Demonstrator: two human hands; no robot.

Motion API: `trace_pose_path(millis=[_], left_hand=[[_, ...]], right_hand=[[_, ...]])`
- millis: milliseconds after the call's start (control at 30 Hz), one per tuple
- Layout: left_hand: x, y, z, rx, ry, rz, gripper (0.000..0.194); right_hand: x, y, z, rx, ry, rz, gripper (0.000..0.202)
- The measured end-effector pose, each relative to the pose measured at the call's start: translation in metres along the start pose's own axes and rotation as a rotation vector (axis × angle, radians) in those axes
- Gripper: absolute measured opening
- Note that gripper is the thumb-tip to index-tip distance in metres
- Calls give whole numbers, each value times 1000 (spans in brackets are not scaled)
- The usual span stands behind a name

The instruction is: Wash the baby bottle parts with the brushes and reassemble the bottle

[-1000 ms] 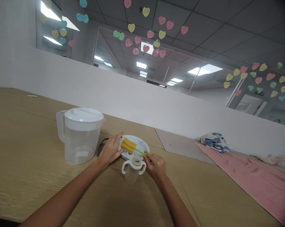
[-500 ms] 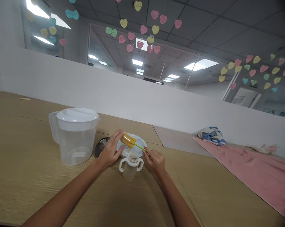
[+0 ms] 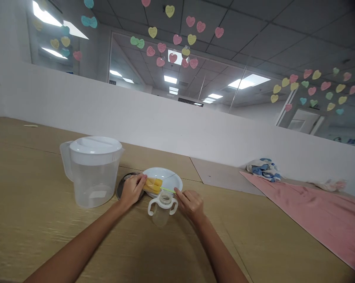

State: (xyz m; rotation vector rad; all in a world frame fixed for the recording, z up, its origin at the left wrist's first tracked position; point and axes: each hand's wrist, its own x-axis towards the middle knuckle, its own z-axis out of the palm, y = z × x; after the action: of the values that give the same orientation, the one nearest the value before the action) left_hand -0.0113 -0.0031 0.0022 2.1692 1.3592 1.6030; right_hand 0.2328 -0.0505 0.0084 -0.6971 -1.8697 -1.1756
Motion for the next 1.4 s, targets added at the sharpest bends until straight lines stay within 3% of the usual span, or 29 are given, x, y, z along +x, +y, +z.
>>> trace_pose_path(millis=[267, 433, 633, 933, 1167, 1400], left_hand=[[5, -2, 1, -75, 243, 71, 40], [10, -12, -2, 38, 306, 67, 42], [12, -37, 0, 304, 173, 151, 37], [10, -71, 16, 321, -8, -53, 43], [13, -65, 12, 307, -93, -126, 47], [7, -51, 2, 341, -266, -168, 45]], right_hand=[[-1, 3, 1, -64, -24, 235, 17], [-1, 4, -1, -26, -12, 261, 19], [0, 4, 0, -27, -2, 262, 18], [-3, 3, 3, -30, -28, 270, 17], [-2, 2, 3, -23, -40, 275, 18], [-3, 3, 3, -28, -35, 267, 17]])
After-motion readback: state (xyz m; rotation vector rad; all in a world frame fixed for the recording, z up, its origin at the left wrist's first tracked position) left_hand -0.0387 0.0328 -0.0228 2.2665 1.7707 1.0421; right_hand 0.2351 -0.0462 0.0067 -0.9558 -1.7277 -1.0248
